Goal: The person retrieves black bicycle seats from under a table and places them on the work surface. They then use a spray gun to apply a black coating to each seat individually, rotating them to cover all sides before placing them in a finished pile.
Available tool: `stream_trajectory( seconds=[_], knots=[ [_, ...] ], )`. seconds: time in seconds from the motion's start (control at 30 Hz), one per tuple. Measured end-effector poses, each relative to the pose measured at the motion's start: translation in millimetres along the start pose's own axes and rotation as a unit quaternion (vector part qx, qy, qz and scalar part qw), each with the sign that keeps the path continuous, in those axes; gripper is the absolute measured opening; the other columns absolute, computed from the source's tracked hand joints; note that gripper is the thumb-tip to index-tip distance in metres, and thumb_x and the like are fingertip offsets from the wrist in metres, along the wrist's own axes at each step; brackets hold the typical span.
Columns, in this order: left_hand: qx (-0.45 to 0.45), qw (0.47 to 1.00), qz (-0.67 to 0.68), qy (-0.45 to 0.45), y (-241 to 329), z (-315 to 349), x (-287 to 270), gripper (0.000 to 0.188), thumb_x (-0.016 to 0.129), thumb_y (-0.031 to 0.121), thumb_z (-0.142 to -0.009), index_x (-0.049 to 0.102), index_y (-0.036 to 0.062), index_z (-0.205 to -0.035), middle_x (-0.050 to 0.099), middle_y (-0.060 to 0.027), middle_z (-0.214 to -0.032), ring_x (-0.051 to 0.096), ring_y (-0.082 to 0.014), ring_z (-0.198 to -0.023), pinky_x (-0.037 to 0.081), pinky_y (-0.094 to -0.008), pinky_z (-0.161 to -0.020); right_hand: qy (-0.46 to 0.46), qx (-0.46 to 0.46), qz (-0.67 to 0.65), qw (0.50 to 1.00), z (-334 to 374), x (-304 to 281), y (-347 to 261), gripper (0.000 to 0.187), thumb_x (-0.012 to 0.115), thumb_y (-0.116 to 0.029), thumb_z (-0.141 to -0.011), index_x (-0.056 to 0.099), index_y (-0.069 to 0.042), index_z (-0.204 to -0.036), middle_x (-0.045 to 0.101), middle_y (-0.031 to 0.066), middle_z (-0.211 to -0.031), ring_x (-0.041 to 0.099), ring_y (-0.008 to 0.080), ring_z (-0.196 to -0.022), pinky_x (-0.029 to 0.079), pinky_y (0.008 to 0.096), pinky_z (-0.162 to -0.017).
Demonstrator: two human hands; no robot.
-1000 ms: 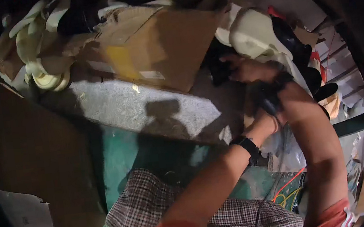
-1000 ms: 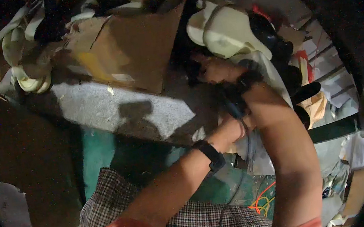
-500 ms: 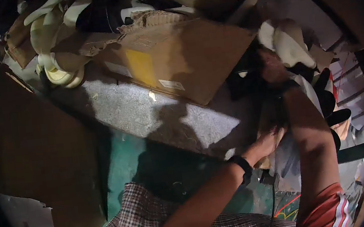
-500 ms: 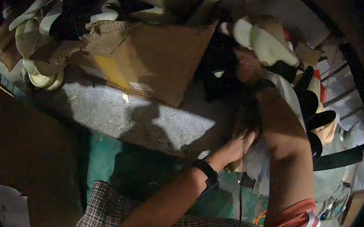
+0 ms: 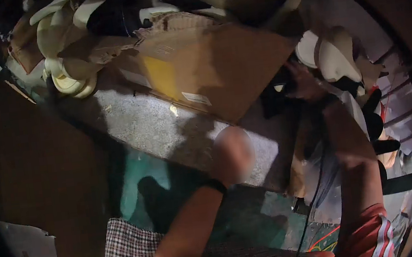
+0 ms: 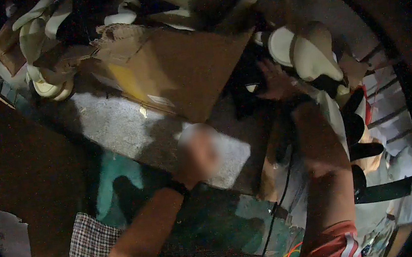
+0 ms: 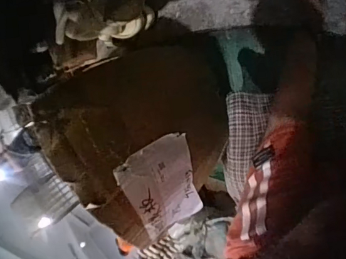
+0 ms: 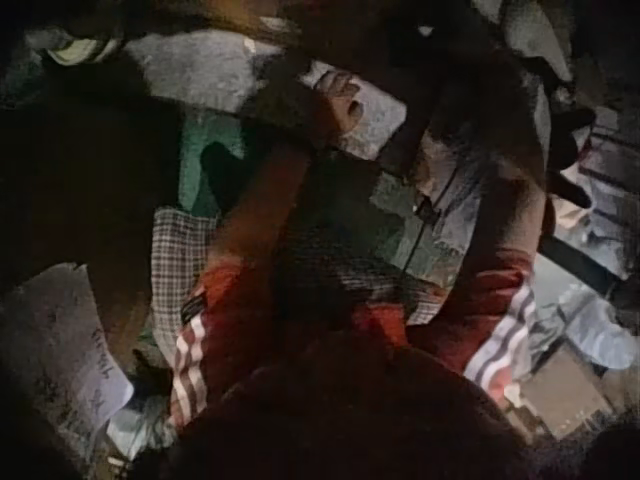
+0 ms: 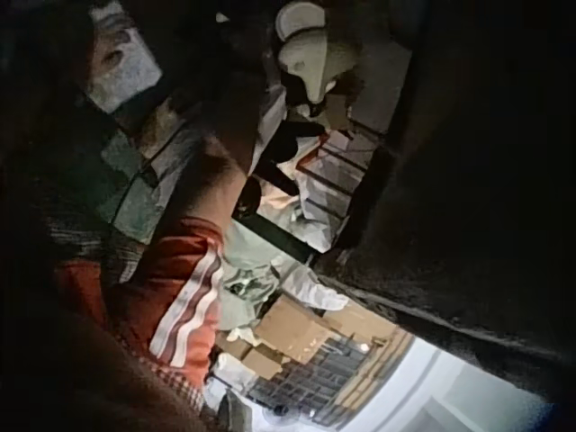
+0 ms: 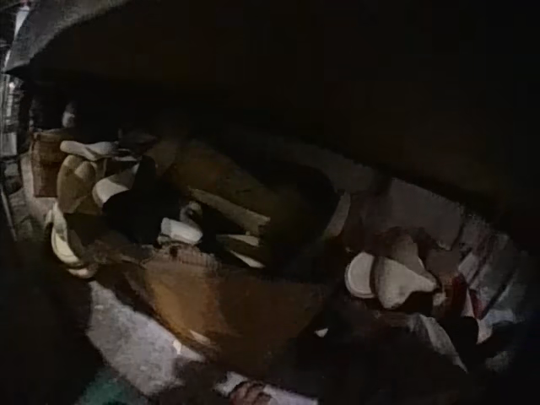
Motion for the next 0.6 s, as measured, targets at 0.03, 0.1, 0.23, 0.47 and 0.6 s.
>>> stream_trajectory(
  seconds=[0.03, 0.1, 0.23, 0.47, 0.6],
  knots=[
    [-0.004, 1.0, 0.009, 0.009, -4.5, 6.5, -0.6, 0.027, 0.063, 0.014, -0.068, 0.058, -0.0042, -0.087, 0.054, -0.022, -0.105, 0.047, -0.0395, -0.105, 0.037, -0.0476, -0.091, -0.014, -0.018, 0.029, 0.999, -11.3, -3.6, -22.2, 0.102, 0.076, -0.038, -0.057, 0.023, -0.015, -0.141, 0.028, 0.0181, -0.142, 0.033, 0.041, -0.124, 0.034, 0.0491, -0.099],
    [-0.011, 1.0, -0.002, -0.015, -3.0, 8.4, -4.3, 0.031, 0.065, 0.016, -0.067, 0.058, -0.0049, -0.089, 0.053, -0.0231, -0.108, 0.045, -0.0413, -0.109, 0.036, -0.047, -0.095, -0.018, -0.053, 0.047, 0.997, -26.6, 4.0, -36.1, 0.107, 0.079, -0.039, -0.053, 0.022, -0.018, -0.141, 0.023, 0.0193, -0.144, 0.035, 0.0438, -0.121, 0.037, 0.0513, -0.096],
    [-0.003, 1.0, 0.017, -0.022, 3.5, 8.1, -1.4, 0.033, 0.068, 0.018, -0.067, 0.059, -0.0043, -0.089, 0.053, -0.0221, -0.111, 0.043, -0.0412, -0.111, 0.035, -0.0477, -0.096, 0.022, -0.038, 0.055, 0.998, -39.4, 34.4, -29.1, 0.094, 0.076, -0.036, -0.057, 0.03, -0.023, -0.138, 0.026, 0.0194, -0.141, 0.041, 0.0433, -0.116, 0.04, 0.05, -0.093],
    [-0.049, 0.998, 0.03, -0.024, -9.2, 17.4, 6.8, 0.035, 0.07, 0.019, -0.067, 0.058, -0.0014, -0.092, 0.051, -0.0178, -0.115, 0.038, -0.0373, -0.118, 0.032, -0.0471, -0.099, 0.025, 0.004, -0.066, 0.997, -32.9, 23.5, -17.1, 0.056, 0.063, -0.025, -0.075, 0.046, -0.023, -0.129, 0.051, 0.0178, -0.122, 0.053, 0.0374, -0.103, 0.044, 0.045, -0.089],
    [-0.042, 0.997, 0.0, -0.065, 0.2, 12.1, 10.6, 0.033, 0.07, 0.019, -0.068, 0.058, 0.0003, -0.093, 0.052, -0.0161, -0.115, 0.038, -0.0354, -0.117, 0.032, -0.0466, -0.099, -0.013, -0.024, -0.138, 0.99, -11.3, 0.2, 17.7, 0.041, 0.056, -0.022, -0.082, 0.051, -0.021, -0.122, 0.059, 0.017, -0.105, 0.058, 0.0329, -0.096, 0.047, 0.0432, -0.083]
  ],
)
Point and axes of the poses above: each hand's wrist, its own z-axis away from the middle knuckle, its own x-axis out of the palm, y = z × x, the point moved 3 cm from there along -z, towards the middle knuckle
